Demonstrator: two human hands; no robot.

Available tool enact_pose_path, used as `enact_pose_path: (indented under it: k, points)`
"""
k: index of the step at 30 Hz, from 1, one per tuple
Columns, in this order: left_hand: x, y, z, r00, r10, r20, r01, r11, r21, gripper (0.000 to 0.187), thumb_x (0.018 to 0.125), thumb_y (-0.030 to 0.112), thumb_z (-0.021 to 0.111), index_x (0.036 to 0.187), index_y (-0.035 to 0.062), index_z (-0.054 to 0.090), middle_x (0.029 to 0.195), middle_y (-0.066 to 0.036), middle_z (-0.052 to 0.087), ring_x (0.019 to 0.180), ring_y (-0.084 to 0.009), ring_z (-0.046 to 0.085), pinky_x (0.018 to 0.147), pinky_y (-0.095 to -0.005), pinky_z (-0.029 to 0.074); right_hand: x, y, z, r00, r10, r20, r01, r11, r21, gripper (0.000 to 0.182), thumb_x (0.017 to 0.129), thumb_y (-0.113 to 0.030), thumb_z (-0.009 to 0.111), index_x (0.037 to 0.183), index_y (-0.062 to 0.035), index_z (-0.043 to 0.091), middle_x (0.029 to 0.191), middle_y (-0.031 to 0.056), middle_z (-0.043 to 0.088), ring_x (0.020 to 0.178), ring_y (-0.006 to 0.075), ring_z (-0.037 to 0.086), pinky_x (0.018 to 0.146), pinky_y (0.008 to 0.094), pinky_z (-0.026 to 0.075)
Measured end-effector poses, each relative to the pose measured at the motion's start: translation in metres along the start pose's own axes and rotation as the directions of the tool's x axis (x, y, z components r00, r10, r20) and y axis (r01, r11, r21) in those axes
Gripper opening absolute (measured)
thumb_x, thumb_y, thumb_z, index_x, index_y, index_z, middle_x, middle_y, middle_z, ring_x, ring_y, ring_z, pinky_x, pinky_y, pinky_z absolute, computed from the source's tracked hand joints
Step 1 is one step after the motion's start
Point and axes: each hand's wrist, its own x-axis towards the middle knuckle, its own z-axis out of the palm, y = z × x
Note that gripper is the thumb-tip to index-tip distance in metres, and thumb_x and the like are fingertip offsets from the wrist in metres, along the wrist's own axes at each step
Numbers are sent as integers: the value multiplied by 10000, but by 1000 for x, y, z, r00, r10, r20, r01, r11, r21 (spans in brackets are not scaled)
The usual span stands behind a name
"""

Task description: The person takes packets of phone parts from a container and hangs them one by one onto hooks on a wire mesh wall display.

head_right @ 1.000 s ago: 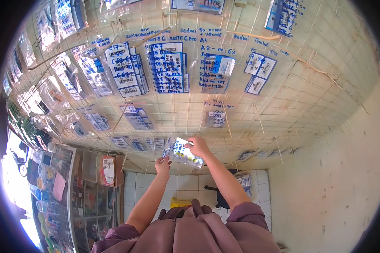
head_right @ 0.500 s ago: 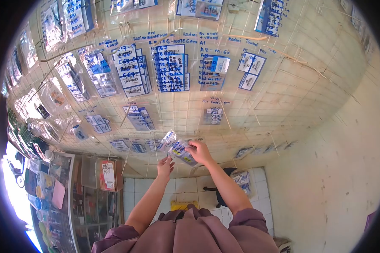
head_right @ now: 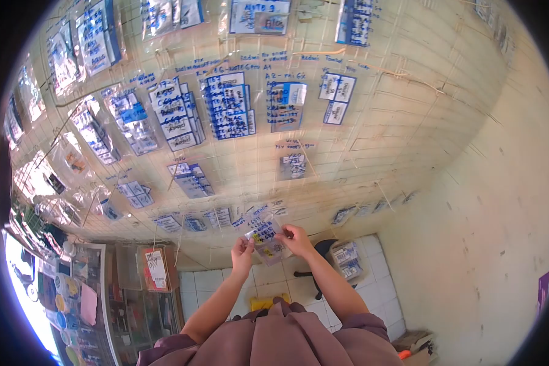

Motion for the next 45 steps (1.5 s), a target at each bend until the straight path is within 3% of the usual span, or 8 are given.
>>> enact_pose_path:
  k: [7, 13, 16, 18, 22, 27, 36, 45]
  points:
    - [-4, 50, 70, 985, 115, 132, -137, 975, 177, 157, 947, 157, 683, 954, 13, 623, 723, 9, 604, 645, -66, 519, 594, -248, 437, -39, -11, -51, 982, 84, -172, -40, 969, 246, 181, 871, -94, 766, 1006, -34, 661, 876, -5, 692, 802, 69, 634, 737, 236, 494]
    - [-8, 82, 137, 939, 159, 306, -242, 937, 253, 177, 934, 162, 696, 906, 1, 629, 681, -46, 613, 643, -89, 564, 628, -274, 476, -47, -52, -102, 868, -113, -483, 302, 893, 333, 363, 881, -2, 720, 1206, -36, 560, 902, 29, 675, 835, 88, 630, 761, 239, 493]
    - [-6, 86, 164, 907, 161, 388, -282, 918, 278, 167, 933, 108, 685, 990, -6, 578, 808, -71, 664, 742, -109, 627, 680, -273, 492, -47, -66, -120, 783, -146, -605, 369, 891, 263, 489, 893, 39, 679, 1320, -48, 456, 923, 47, 666, 853, 98, 623, 770, 233, 487]
    - [-4, 90, 186, 900, 256, 353, -259, 965, -39, 237, 929, 25, 657, 1096, 0, 491, 1047, -112, 660, 886, -148, 665, 735, -273, 499, -43, -75, -131, 711, -276, -647, 480, 863, 159, 545, 907, 52, 647, 1377, -60, 394, 989, 81, 656, 869, 97, 613, 778, 223, 471]
    - [2, 109, 216, 855, 371, 363, -338, 929, -152, 303, 927, -34, 623, 1144, 18, 418, 1233, -133, 581, 918, -177, 659, 769, -275, 500, -36, -77, -151, 638, -352, -685, 534, 843, 64, 440, 923, 59, 612, 1327, -45, 473, 1069, 89, 637, 897, 99, 601, 785, 221, 461]
    - [14, 134, 236, 745, 469, 475, -556, 829, 53, 462, 873, -70, 639, 1296, 21, 478, 1271, -133, 567, 999, -227, 645, 871, -350, 494, -31, -97, -167, 630, -429, -647, 454, 880, -141, 296, 929, 88, 568, 1196, -17, 639, 1116, 65, 635, 896, 96, 595, 807, 214, 478]
    - [21, 150, 252, 645, 593, 481, -736, 651, 184, 653, 817, -75, 638, 1432, 82, 487, 1309, -196, 545, 1216, -393, 520, 1023, -422, 422, -22, -98, -184, 619, -475, -625, 387, 878, -284, 367, 910, 115, 558, 1232, -30, 659, 1172, 82, 629, 931, 117, 624, 804, 221, 496]
    - [21, 140, 258, 607, 637, 475, -789, 556, 262, 651, 849, 9, 645, 1466, 82, 453, 1338, -193, 537, 1246, -365, 512, 1032, -436, 378, -17, -94, -192, 616, -499, -610, 409, 864, -294, 370, 901, 106, 576, 1232, -37, 660, 1156, 87, 633, 900, 131, 643, 798, 235, 505]
